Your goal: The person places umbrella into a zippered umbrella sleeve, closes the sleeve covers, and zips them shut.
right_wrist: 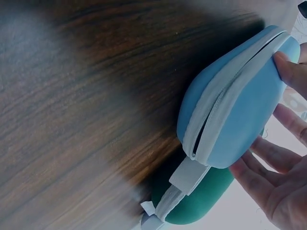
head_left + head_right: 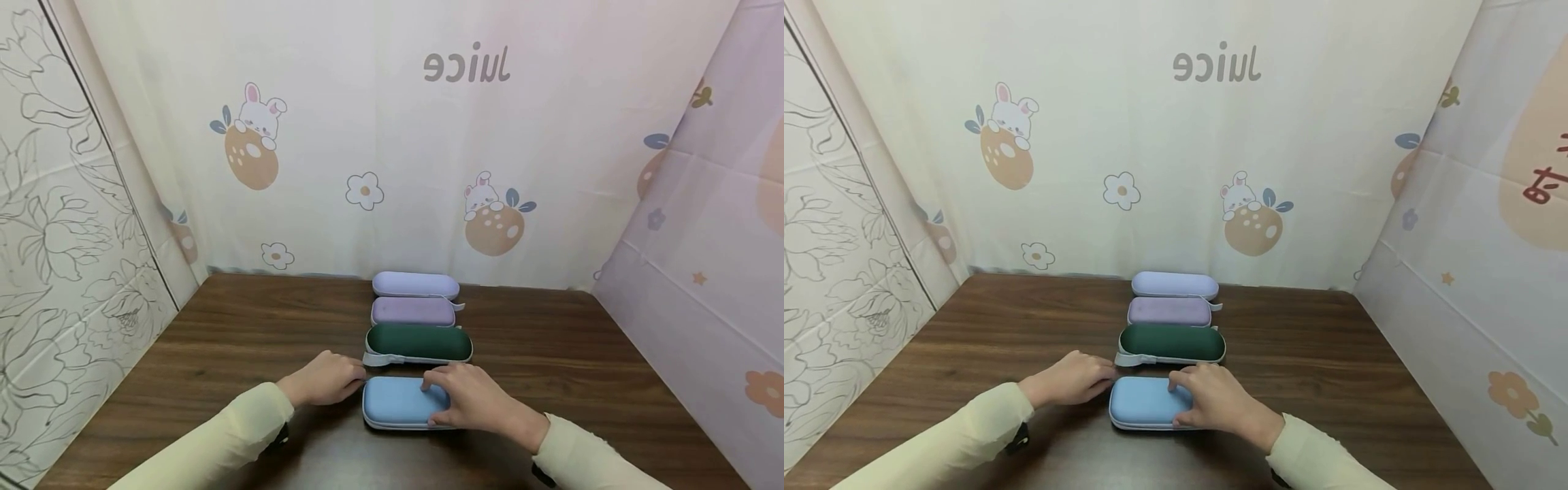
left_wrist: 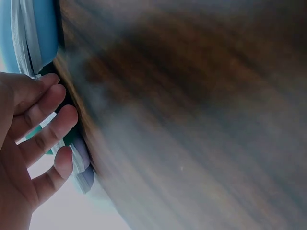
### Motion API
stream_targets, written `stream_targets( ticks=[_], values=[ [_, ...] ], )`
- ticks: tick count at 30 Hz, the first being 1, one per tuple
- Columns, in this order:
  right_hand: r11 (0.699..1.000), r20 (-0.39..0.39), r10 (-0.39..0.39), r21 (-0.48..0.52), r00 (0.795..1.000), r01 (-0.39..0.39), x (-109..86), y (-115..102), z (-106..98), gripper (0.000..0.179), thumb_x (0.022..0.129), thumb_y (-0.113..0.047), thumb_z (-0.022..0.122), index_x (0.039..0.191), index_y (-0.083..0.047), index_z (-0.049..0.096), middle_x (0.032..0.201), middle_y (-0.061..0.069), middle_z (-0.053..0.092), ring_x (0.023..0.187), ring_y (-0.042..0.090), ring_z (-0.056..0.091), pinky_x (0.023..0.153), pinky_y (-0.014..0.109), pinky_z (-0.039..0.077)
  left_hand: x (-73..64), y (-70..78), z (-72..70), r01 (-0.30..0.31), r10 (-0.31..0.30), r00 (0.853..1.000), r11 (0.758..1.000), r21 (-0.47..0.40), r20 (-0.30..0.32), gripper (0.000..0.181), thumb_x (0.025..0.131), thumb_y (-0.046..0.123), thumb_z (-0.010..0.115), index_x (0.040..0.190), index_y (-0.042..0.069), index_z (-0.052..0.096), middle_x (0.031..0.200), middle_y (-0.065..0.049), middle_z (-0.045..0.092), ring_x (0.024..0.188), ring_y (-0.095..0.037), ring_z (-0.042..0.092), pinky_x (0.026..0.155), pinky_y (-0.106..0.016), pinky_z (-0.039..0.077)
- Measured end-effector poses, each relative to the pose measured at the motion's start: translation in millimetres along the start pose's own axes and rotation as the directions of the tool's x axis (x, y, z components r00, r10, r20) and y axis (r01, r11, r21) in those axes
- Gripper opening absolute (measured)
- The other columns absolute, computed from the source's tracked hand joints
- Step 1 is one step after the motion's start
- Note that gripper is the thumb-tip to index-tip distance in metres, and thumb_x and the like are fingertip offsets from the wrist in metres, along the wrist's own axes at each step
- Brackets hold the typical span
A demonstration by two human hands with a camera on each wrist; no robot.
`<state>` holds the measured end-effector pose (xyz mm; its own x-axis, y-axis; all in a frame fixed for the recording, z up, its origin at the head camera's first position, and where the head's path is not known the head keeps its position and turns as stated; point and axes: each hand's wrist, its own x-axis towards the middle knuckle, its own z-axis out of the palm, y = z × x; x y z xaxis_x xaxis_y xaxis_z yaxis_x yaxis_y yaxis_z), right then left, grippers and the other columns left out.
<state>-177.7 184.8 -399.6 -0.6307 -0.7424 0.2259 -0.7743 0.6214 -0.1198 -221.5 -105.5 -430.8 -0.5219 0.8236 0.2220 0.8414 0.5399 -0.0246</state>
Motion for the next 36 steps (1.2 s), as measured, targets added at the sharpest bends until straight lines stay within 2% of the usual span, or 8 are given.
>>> stream_targets(
  ticks=[3, 8, 11, 14, 20, 28, 33, 36],
  values=[
    [1.000, -0.011, 0.017, 0.008, 1.000, -0.017, -0.4, -1, 2, 0.038, 0.069, -0.041, 0.084, 0.094, -0.019, 0.065, 0.097, -0.005, 0.068, 0.079, 0.011, 0.058, 0.063, 0.029, 0.049, -2.2, 0.1, 0.6, 0.001, -0.001, 1.000, 1.000, 0.014, 0.000, 0.013, 0.092, 0.018, 0.060, 0.081, 0.018, 0.068, 0.074, 0.008, 0.060, 0.064, -0.007, 0.058, 0.048, -0.025, 0.040],
    [0.999, -0.027, 0.050, 0.010, 0.998, -0.050, -0.9, -2, 4, 0.036, 0.070, -0.041, 0.083, 0.094, -0.020, 0.066, 0.097, -0.005, 0.068, 0.078, 0.012, 0.059, 0.063, 0.029, 0.050, -9.6, 2.4, -2.0, -0.009, 0.009, 1.000, 0.999, 0.042, -0.019, 0.008, 0.089, 0.015, 0.063, 0.084, 0.019, 0.068, 0.078, 0.009, 0.063, 0.068, -0.008, 0.061, 0.048, -0.027, 0.041],
    [0.997, -0.032, 0.075, 0.000, 0.997, -0.075, -2.1, -3, 5, 0.036, 0.071, -0.042, 0.082, 0.095, -0.020, 0.067, 0.093, -0.005, 0.069, 0.076, 0.013, 0.060, 0.062, 0.030, 0.050, -15.0, 6.9, -3.6, -0.011, 0.012, 0.999, 0.999, 0.043, -0.030, 0.010, 0.088, 0.015, 0.064, 0.080, 0.019, 0.065, 0.074, 0.009, 0.060, 0.066, -0.008, 0.060, 0.046, -0.027, 0.038],
    [0.995, -0.053, 0.097, -0.010, 0.994, -0.098, -3.2, -5, 6, 0.035, 0.071, -0.042, 0.081, 0.094, -0.020, 0.067, 0.087, -0.004, 0.069, 0.072, 0.013, 0.059, 0.058, 0.029, 0.048, -18.8, 12.7, -3.4, -0.009, 0.012, 0.999, 0.998, 0.068, -0.052, 0.016, 0.089, 0.016, 0.063, 0.073, 0.019, 0.061, 0.067, 0.008, 0.054, 0.062, -0.010, 0.058, 0.044, -0.027, 0.034],
    [0.989, -0.120, 0.137, -0.035, 0.983, -0.142, -4.0, -14, 8, 0.035, 0.069, -0.040, 0.082, 0.090, -0.019, 0.066, 0.079, -0.005, 0.067, 0.064, 0.012, 0.054, 0.051, 0.028, 0.042, -23.2, 22.5, 0.2, 0.016, 0.000, 0.994, 0.990, 0.141, -0.111, 0.020, 0.087, 0.016, 0.063, 0.068, 0.018, 0.057, 0.066, 0.006, 0.050, 0.059, -0.013, 0.056, 0.040, -0.027, 0.029],
    [0.971, -0.108, 0.225, -0.058, 0.968, -0.232, -1.0, -28, 9, 0.038, 0.068, -0.044, 0.081, 0.091, -0.018, 0.065, 0.064, -0.010, 0.059, 0.056, 0.012, 0.053, 0.048, 0.028, 0.041, -24.7, 33.3, 2.7, 0.017, 0.020, 0.981, 0.982, 0.189, -0.195, 0.023, 0.082, 0.014, 0.066, 0.063, 0.016, 0.053, 0.060, 0.006, 0.045, 0.053, -0.012, 0.052, 0.039, -0.025, 0.028],
    [0.966, -0.107, 0.246, -0.057, 0.963, -0.253, -0.9, -32, 9, 0.040, 0.067, -0.046, 0.081, 0.089, -0.017, 0.064, 0.057, -0.013, 0.052, 0.051, 0.009, 0.051, 0.046, 0.027, 0.039, -25.6, 40.8, 2.2, 0.043, -0.007, 0.980, 0.983, 0.177, -0.197, 0.026, 0.082, 0.015, 0.066, 0.062, 0.017, 0.050, 0.059, 0.006, 0.047, 0.053, -0.013, 0.054, 0.038, -0.025, 0.028],
    [0.961, -0.103, 0.265, -0.053, 0.959, -0.271, -1.1, -33, 8, 0.041, 0.066, -0.047, 0.081, 0.089, -0.017, 0.064, 0.054, -0.014, 0.048, 0.048, 0.007, 0.047, 0.044, 0.027, 0.038, -23.4, 48.3, 2.9, 0.014, 0.023, 0.979, 0.984, 0.177, -0.203, 0.023, 0.081, 0.016, 0.067, 0.063, 0.017, 0.052, 0.060, 0.006, 0.050, 0.054, -0.013, 0.055, 0.038, -0.026, 0.029]
  ],
)
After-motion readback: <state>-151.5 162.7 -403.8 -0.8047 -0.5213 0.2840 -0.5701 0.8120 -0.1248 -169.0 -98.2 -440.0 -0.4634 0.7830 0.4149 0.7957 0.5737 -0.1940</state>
